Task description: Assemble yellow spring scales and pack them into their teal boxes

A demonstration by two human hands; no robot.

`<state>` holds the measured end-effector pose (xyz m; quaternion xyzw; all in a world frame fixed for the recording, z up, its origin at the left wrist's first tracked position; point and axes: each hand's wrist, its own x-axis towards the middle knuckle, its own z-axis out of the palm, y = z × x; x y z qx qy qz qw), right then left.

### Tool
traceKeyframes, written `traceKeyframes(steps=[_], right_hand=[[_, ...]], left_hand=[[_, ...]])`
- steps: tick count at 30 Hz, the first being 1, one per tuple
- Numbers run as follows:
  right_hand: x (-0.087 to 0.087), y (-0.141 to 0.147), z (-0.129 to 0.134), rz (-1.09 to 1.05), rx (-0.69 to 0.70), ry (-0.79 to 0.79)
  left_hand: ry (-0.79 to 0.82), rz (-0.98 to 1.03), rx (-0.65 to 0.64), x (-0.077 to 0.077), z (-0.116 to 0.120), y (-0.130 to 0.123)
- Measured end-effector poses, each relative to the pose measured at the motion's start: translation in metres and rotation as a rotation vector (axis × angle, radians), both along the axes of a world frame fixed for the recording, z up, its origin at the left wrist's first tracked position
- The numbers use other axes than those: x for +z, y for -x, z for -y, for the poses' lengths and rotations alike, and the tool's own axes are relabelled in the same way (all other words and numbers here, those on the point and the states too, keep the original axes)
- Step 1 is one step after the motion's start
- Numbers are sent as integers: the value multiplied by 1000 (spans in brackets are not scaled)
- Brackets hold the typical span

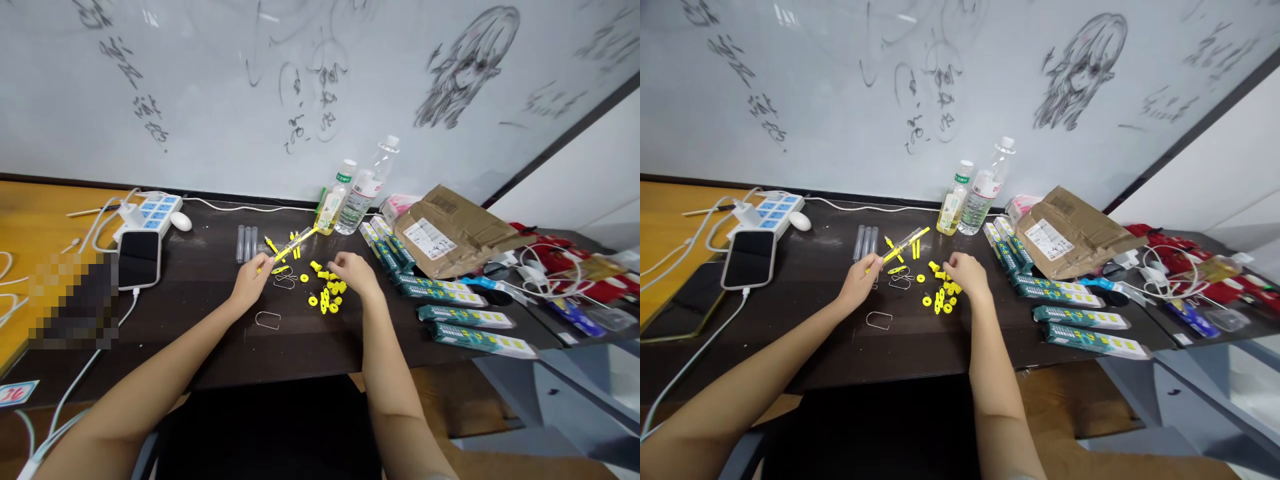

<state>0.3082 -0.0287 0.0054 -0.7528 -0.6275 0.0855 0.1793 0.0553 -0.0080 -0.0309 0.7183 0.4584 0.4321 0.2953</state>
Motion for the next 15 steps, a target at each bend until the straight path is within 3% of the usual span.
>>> traceKeyframes(steps=[5,15], right_hand=[[-2,-11,3,169,-28,270],[-12,8,-2,222,-27,270]], left_hand=[[40,30,17,-5,-3,1],[28,-25,22,-10,-6,-1]])
